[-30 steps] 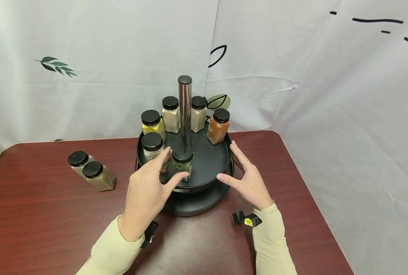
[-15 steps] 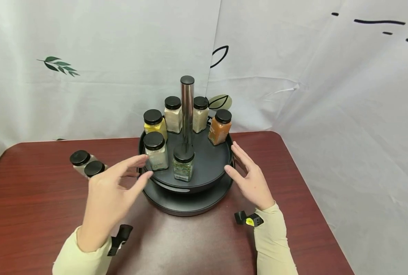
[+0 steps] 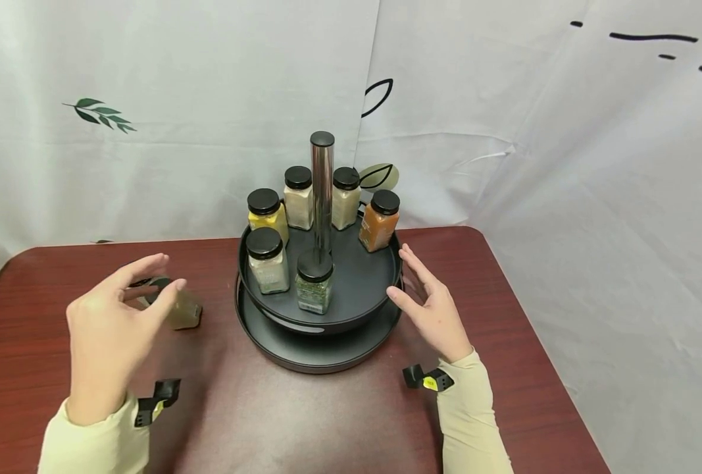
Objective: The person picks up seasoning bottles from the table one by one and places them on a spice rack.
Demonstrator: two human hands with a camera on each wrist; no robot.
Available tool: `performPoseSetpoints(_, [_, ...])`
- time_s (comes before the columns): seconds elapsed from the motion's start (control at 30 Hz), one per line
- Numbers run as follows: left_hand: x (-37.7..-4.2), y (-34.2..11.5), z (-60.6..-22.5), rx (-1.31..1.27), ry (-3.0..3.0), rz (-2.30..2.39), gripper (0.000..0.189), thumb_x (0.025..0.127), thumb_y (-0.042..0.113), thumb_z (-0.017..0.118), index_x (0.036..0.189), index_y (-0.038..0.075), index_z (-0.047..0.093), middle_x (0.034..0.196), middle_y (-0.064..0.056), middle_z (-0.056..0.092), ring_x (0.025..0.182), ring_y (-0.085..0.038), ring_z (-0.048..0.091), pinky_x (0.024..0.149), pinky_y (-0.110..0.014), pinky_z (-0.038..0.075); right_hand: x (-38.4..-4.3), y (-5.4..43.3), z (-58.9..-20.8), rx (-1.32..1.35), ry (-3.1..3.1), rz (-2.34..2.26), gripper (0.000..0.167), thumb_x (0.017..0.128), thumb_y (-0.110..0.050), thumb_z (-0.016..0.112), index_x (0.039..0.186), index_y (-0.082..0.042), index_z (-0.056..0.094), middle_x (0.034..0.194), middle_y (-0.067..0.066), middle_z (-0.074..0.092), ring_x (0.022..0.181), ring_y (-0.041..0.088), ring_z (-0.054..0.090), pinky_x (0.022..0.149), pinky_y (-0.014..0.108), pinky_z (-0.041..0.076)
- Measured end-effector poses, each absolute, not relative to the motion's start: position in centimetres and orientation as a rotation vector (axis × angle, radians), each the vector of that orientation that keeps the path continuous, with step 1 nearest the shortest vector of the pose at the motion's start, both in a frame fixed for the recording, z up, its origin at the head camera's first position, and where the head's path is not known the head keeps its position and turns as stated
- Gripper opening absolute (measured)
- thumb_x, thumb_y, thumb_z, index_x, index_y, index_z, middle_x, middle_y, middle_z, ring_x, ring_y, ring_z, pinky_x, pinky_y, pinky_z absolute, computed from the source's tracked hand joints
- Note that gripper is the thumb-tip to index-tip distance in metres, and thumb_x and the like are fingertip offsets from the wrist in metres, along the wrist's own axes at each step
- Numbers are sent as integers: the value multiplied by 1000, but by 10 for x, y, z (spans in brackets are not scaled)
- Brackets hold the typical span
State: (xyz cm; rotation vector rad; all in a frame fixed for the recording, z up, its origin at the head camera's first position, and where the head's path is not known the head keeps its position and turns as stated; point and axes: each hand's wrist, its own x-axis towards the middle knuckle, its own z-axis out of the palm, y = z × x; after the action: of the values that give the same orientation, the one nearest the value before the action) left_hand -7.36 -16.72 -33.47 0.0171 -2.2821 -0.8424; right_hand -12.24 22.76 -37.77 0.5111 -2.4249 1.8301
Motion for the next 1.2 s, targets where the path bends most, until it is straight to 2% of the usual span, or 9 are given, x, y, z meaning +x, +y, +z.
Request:
performPoseSetpoints(0.23, [-77,-190,-339,126,-2480,-838,50,81,8,81,128,2,67,116,-17,71,91,-38,72,78,-42,47,-121,228,-377,502,-2456,1838,72,97,-4,66,159,-14,30,165,-2,25,148,24,31,112,30,37])
performPoseSetpoints(0.33, [-78,-198,-342,132,-2592,-814,57,81,7,80,134,-1,61,112,-22,70,84,-37,68,78,-53,45,-121,227,-378,505,-2462,1848,75,96,-5,67,160,-14,28,166,-1,23,148,24,31,111,28,37])
performPoseSetpoints(0.43, [-80,-204,-346,112,-2672,-771,61,79,4,79,136,-3,57,114,-28,66,89,-43,63,82,-60,44,-121,227,-378,512,-2463,1858,77,95,-4,68,160,-15,27,166,1,22,149,24,30,112,27,36])
performPoseSetpoints(0.57, [-82,-207,-352,96,-2723,-750,62,79,2,78,136,-3,56,127,-31,59,108,-52,55,89,-65,42,-121,227,-379,521,-2465,1845,79,94,-3,70,160,-16,27,166,1,22,149,23,29,112,27,35])
performPoseSetpoints(0.67, [-83,-207,-356,84,-2745,-757,59,79,2,78,134,-3,58,131,-29,58,112,-53,55,88,-66,43,-121,227,-379,521,-2473,1819,78,94,-4,70,159,-15,29,165,-3,23,149,23,30,112,28,36])
performPoseSetpoints(0.8, [-85,-208,-360,62,-2754,-745,53,80,3,77,130,-3,61,130,-29,59,110,-53,57,85,-65,45,-120,227,-378,519,-2479,1778,75,93,-4,71,158,-10,32,165,-6,23,147,25,33,110,25,39])
performPoseSetpoints(0.97, [-86,-209,-363,59,-2747,-745,53,79,3,79,129,-2,62,131,-29,58,113,-54,56,86,-65,44,-120,228,-377,503,-2433,1750,60,96,-3,67,151,1,42,164,3,28,141,31,42,106,23,42])
performPoseSetpoints(1.07, [-86,-211,-364,64,-2760,-759,57,79,1,79,132,-2,60,134,-29,56,115,-54,54,89,-66,43,-120,228,-377,496,-2404,1746,53,98,-2,64,147,5,45,162,6,32,138,34,46,107,28,43])
performPoseSetpoints(1.2, [-87,-215,-367,67,-2778,-780,61,78,2,81,135,-2,58,133,-29,55,105,-48,58,83,-62,45,-122,228,-378,487,-2390,1761,52,97,-1,65,146,5,47,161,7,34,138,31,46,107,32,43])
